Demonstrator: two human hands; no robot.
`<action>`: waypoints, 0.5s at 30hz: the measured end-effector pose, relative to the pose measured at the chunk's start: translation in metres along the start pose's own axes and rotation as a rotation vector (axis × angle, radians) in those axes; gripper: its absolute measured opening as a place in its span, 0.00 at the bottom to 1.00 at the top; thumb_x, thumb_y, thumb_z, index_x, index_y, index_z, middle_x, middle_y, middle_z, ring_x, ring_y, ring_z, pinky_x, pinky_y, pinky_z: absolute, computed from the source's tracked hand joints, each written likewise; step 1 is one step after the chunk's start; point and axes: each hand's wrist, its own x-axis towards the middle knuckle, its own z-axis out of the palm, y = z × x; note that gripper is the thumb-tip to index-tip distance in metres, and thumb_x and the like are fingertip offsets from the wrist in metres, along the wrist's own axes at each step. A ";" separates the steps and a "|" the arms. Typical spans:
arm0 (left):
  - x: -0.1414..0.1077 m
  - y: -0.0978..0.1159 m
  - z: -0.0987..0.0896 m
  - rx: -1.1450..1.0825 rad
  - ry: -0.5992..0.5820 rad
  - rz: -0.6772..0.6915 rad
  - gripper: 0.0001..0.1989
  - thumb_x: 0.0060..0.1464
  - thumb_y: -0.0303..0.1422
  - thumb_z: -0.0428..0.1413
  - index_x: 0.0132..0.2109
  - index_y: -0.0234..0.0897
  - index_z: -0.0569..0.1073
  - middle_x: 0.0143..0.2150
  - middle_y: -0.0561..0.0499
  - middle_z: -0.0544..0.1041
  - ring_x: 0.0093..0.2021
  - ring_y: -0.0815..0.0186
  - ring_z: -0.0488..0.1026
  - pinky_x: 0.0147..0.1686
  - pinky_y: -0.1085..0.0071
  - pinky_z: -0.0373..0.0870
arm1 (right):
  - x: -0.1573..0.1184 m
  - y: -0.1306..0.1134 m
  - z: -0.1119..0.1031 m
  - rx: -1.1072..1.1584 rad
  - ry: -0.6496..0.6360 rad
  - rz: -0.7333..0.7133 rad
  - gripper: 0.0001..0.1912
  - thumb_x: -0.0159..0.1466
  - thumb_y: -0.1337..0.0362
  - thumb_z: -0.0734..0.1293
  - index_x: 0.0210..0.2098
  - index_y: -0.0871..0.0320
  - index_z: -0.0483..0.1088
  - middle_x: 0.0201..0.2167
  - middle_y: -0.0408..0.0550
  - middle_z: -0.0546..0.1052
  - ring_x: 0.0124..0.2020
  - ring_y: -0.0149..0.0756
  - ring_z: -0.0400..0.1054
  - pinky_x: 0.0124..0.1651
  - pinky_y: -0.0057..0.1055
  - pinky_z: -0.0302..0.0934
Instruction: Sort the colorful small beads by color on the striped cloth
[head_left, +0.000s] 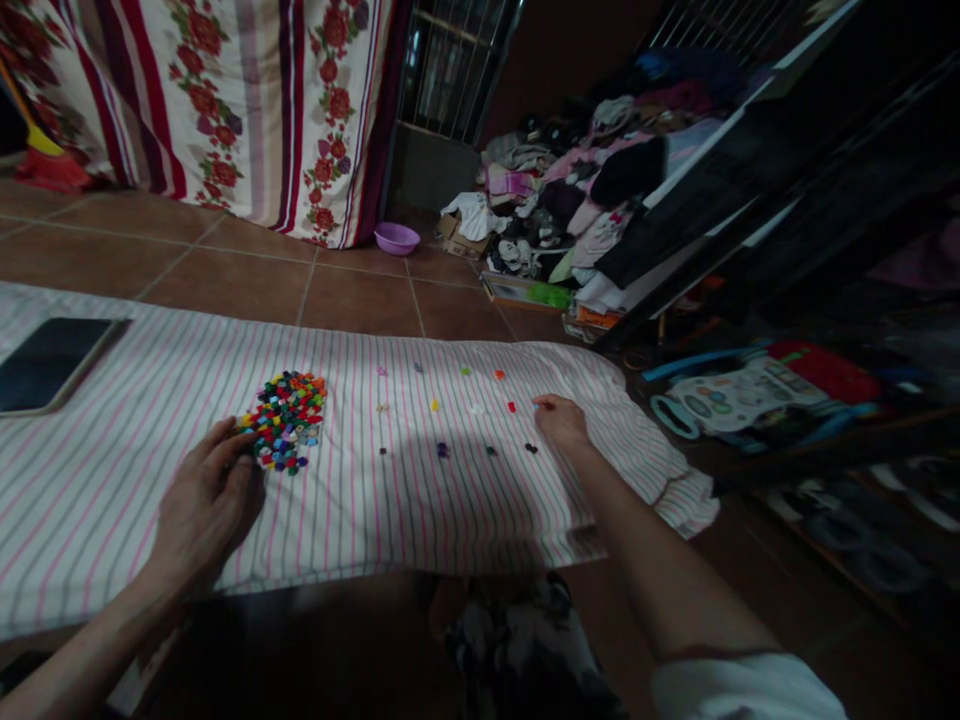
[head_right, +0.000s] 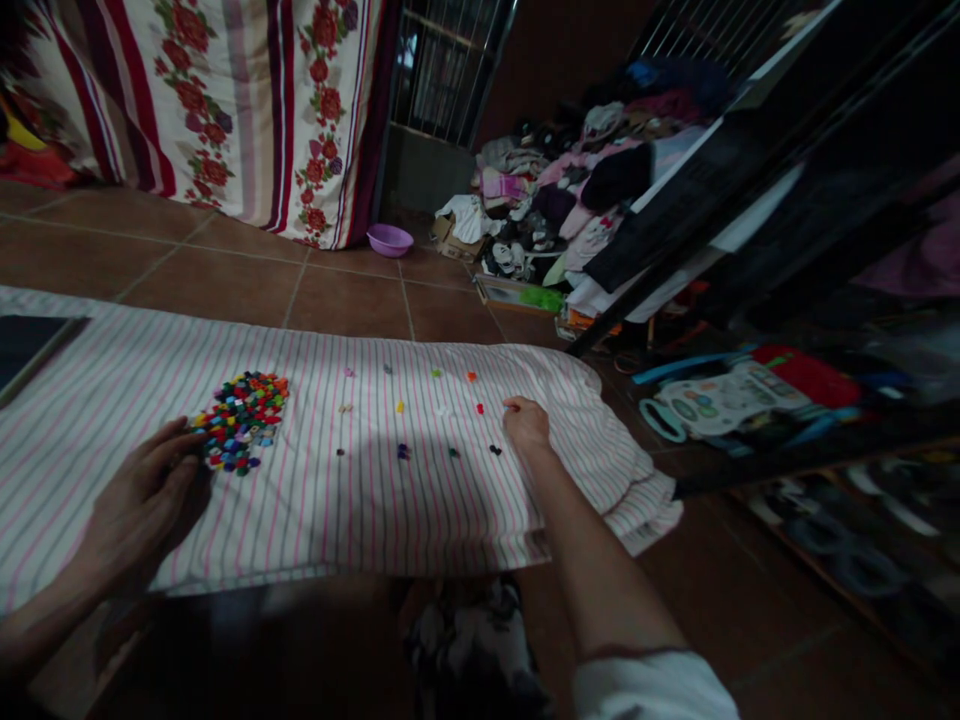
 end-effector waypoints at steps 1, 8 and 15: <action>0.000 0.001 0.000 0.005 -0.008 -0.002 0.22 0.55 0.44 0.45 0.47 0.38 0.76 0.64 0.44 0.69 0.64 0.48 0.67 0.65 0.45 0.62 | 0.000 0.001 0.000 0.000 -0.004 -0.011 0.17 0.55 0.72 0.62 0.37 0.58 0.81 0.35 0.49 0.82 0.39 0.38 0.75 0.47 0.30 0.65; 0.000 0.003 -0.002 0.011 -0.015 -0.024 0.22 0.55 0.43 0.45 0.47 0.37 0.76 0.64 0.42 0.69 0.64 0.47 0.66 0.65 0.45 0.62 | 0.000 0.003 0.003 -0.012 0.012 -0.014 0.18 0.53 0.72 0.62 0.39 0.58 0.80 0.36 0.49 0.82 0.40 0.38 0.74 0.48 0.31 0.65; -0.001 -0.001 0.000 -0.005 -0.002 -0.001 0.21 0.57 0.43 0.45 0.47 0.39 0.76 0.64 0.44 0.69 0.64 0.49 0.66 0.66 0.46 0.61 | -0.001 0.000 -0.001 -0.011 -0.033 0.006 0.21 0.52 0.73 0.62 0.42 0.60 0.79 0.39 0.51 0.81 0.42 0.40 0.74 0.48 0.32 0.65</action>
